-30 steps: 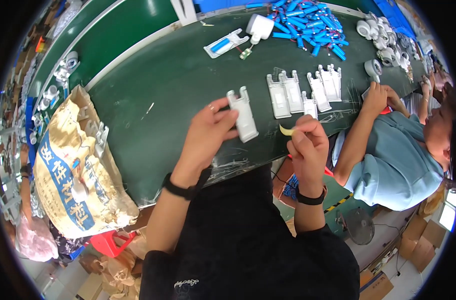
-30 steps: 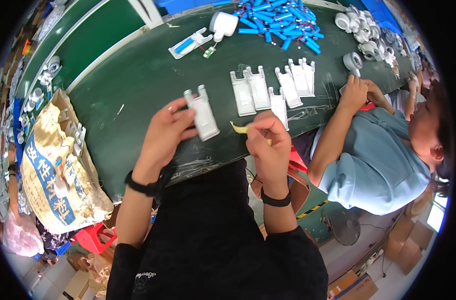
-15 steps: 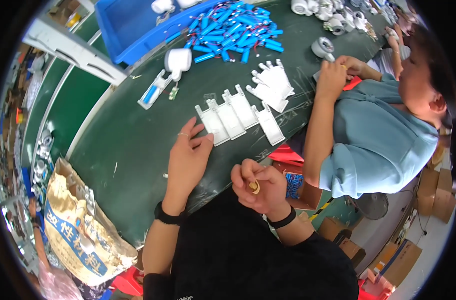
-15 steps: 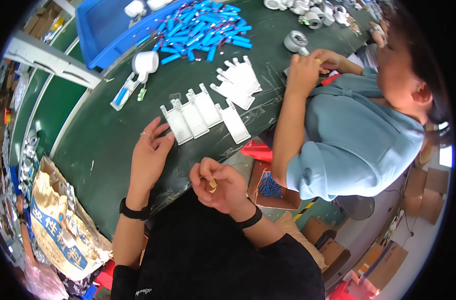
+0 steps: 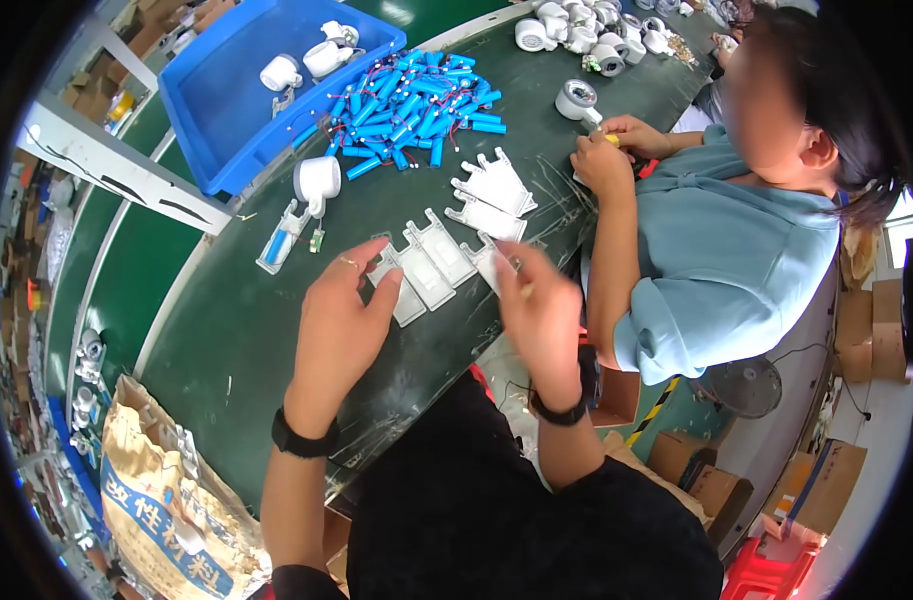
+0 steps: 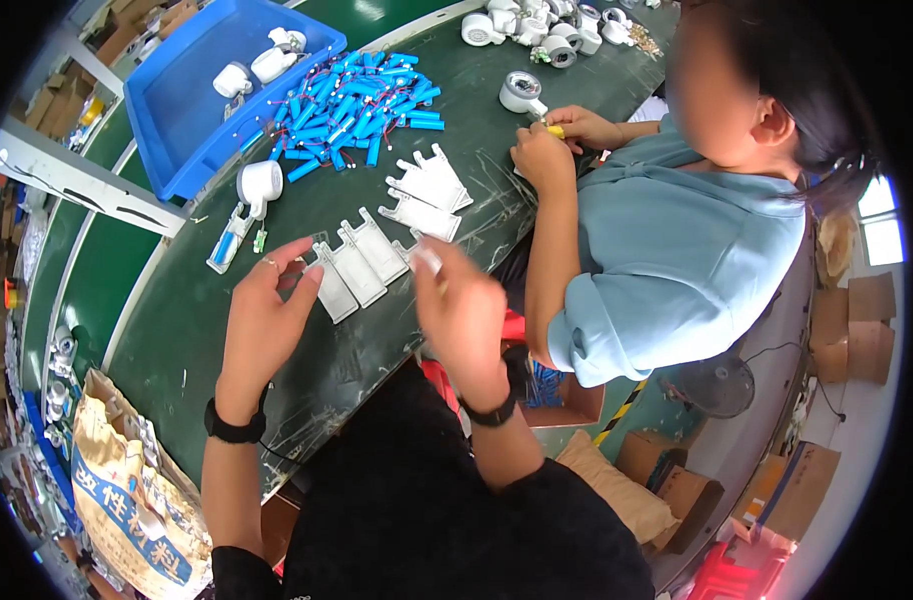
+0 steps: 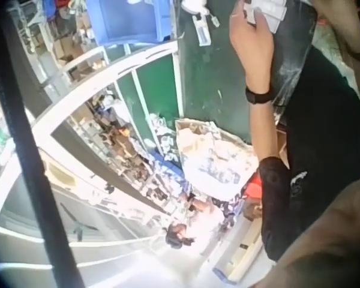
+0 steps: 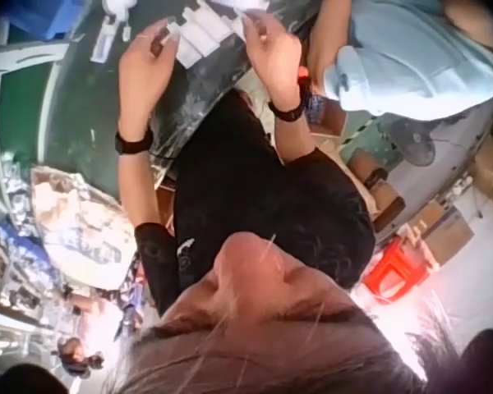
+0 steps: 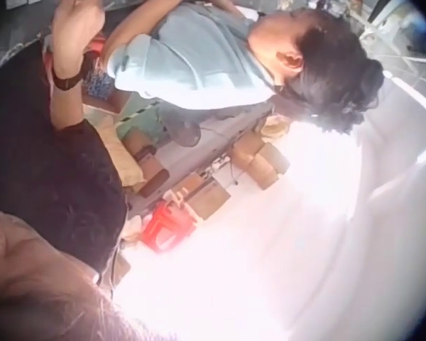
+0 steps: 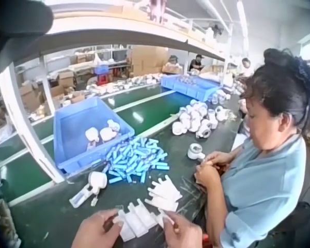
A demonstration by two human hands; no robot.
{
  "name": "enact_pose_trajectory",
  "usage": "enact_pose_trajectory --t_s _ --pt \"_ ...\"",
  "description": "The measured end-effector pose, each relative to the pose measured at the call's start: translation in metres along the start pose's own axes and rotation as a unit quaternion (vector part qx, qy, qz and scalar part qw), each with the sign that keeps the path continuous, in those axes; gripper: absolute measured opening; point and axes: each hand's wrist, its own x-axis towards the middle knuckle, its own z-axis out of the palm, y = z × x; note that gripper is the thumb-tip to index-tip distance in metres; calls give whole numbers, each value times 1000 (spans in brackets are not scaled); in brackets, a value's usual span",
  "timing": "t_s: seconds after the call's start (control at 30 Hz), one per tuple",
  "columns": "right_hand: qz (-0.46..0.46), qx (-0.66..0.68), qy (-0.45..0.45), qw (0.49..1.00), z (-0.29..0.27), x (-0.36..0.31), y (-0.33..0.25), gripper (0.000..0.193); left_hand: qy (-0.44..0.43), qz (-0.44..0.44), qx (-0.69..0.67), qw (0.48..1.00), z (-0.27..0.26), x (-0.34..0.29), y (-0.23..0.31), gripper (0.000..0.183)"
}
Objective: The person peels a yellow sticker and presses it onto a white plastic base before setting it aside. They then connect a battery to a light fixture's circuit board, tuck the battery inside, and snap the fixture onto the base.
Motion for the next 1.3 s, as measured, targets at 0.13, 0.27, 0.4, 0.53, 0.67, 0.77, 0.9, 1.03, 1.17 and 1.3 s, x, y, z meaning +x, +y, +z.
enact_pose_trajectory --t_s 0.13,0.27,0.4,0.53,0.67,0.77,0.9,1.03,1.17,1.3 --pt "135 -168 14 976 -2 53 15 42 28 -31 -88 995 -1 -10 -3 30" --pt "139 -194 -45 970 5 69 39 51 59 -72 -98 991 -25 -49 -35 30" --pt "143 -168 -81 972 5 72 48 50 79 -149 -164 972 -45 -86 -68 32" --pt "128 -168 -69 975 6 72 43 48 113 -166 -208 957 -50 -109 -88 33" --pt "130 -154 23 979 11 74 27 47 128 -183 -223 949 -54 -121 -93 33" --pt "156 -184 87 967 10 86 31 45 123 -184 -226 949 -55 -127 -97 33" --pt "163 -234 124 950 17 95 70 43 121 -175 -237 948 -55 -133 -107 33" --pt "128 -292 28 947 40 89 70 58 156 -201 -204 945 -70 -157 -106 33" --pt "-64 -43 101 992 9 51 -3 31 124 -219 -122 960 -90 -178 -103 32" --pt "110 433 -254 858 22 -35 -82 36 162 -274 -44 947 -130 -202 -122 40"
